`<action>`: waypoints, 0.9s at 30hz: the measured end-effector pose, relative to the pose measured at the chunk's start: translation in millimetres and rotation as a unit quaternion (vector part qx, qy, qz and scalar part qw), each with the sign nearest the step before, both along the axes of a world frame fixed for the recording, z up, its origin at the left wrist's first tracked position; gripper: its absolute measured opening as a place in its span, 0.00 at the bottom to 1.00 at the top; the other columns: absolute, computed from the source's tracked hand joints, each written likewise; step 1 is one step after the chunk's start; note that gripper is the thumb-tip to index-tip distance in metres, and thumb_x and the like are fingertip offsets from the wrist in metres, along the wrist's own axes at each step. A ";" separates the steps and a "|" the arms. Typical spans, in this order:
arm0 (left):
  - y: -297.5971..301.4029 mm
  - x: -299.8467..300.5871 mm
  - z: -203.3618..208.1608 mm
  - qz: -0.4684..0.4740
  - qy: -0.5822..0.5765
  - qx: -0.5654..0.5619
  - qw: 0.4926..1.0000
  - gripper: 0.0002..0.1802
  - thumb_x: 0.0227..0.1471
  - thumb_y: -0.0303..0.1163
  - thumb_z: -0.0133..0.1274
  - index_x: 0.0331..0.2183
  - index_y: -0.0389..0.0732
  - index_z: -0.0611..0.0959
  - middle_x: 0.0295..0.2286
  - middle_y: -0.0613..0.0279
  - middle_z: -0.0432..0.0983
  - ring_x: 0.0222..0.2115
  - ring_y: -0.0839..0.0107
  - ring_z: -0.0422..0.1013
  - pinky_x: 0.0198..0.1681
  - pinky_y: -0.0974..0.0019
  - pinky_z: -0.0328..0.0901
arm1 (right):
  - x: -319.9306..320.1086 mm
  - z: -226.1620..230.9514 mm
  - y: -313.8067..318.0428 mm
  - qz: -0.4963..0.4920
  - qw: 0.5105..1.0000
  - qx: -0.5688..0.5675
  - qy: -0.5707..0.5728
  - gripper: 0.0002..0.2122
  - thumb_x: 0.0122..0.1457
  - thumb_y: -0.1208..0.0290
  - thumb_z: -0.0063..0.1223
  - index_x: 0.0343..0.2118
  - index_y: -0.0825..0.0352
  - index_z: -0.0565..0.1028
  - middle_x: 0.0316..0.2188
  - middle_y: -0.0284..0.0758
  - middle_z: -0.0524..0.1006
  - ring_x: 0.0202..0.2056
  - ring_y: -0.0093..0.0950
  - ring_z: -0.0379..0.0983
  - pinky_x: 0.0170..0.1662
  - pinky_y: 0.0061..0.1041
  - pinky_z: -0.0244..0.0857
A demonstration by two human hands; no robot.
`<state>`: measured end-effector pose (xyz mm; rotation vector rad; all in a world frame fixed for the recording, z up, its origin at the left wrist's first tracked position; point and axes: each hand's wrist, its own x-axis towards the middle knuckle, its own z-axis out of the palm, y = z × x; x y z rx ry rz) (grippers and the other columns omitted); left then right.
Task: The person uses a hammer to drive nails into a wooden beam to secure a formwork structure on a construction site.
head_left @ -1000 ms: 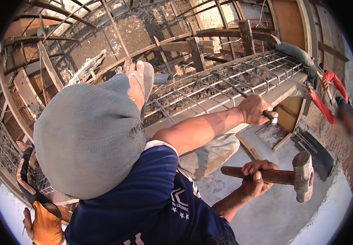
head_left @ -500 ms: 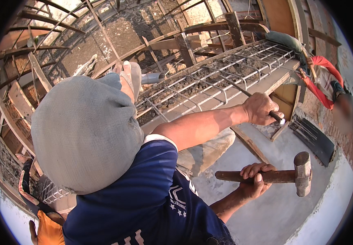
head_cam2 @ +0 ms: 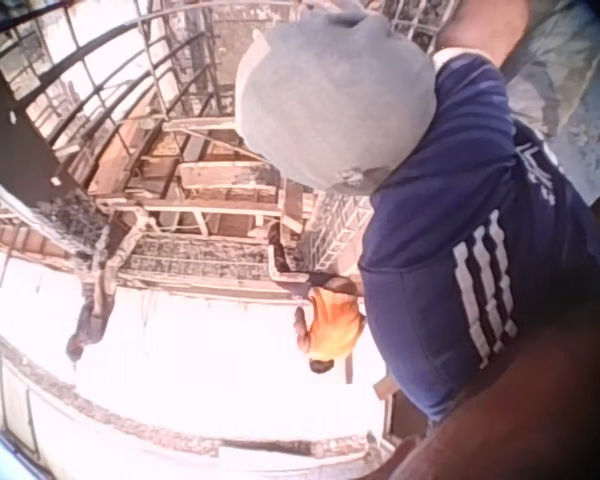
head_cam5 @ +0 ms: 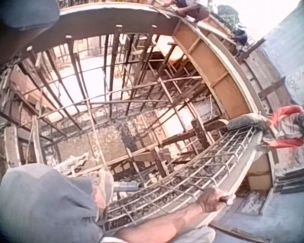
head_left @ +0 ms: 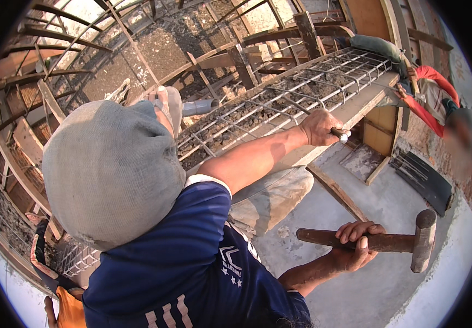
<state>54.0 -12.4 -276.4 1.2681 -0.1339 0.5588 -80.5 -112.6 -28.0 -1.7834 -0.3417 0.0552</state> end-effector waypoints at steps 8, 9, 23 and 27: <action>-6.3 19.0 -5.5 -0.050 0.033 0.040 0.997 0.15 0.44 0.37 0.54 0.17 0.37 0.72 0.15 0.47 0.67 0.18 0.47 0.64 0.23 0.54 0.59 | 46.6 153.9 27.0 0.037 0.939 0.071 -0.336 0.12 0.61 0.64 0.46 0.36 0.68 0.74 0.24 0.37 0.70 0.21 0.31 0.68 0.28 0.36 0.68; -9.0 22.7 -2.5 -0.070 0.034 0.048 0.996 0.13 0.42 0.37 0.54 0.18 0.37 0.74 0.16 0.47 0.68 0.19 0.47 0.65 0.24 0.54 0.60 | 49.4 166.6 32.4 0.095 0.927 0.068 -0.355 0.15 0.62 0.58 0.45 0.34 0.64 0.78 0.27 0.39 0.77 0.25 0.34 0.77 0.28 0.36 0.73; -7.0 41.4 -12.2 -0.046 0.087 0.051 0.994 0.14 0.49 0.39 0.54 0.22 0.38 0.78 0.21 0.49 0.75 0.21 0.49 0.70 0.25 0.55 0.63 | 34.4 -9.5 14.2 -0.136 0.937 -0.257 0.193 0.08 0.59 0.72 0.53 0.36 0.68 0.67 0.20 0.31 0.68 0.17 0.20 0.64 0.20 0.20 0.61; -21.5 35.8 -6.9 -0.018 0.116 0.075 0.990 0.10 0.46 0.36 0.53 0.23 0.39 0.79 0.19 0.50 0.75 0.22 0.47 0.72 0.25 0.52 0.64 | 43.6 128.2 15.3 -0.107 0.960 -0.150 -0.213 0.09 0.63 0.73 0.48 0.42 0.72 0.68 0.23 0.33 0.65 0.20 0.20 0.60 0.23 0.21 0.60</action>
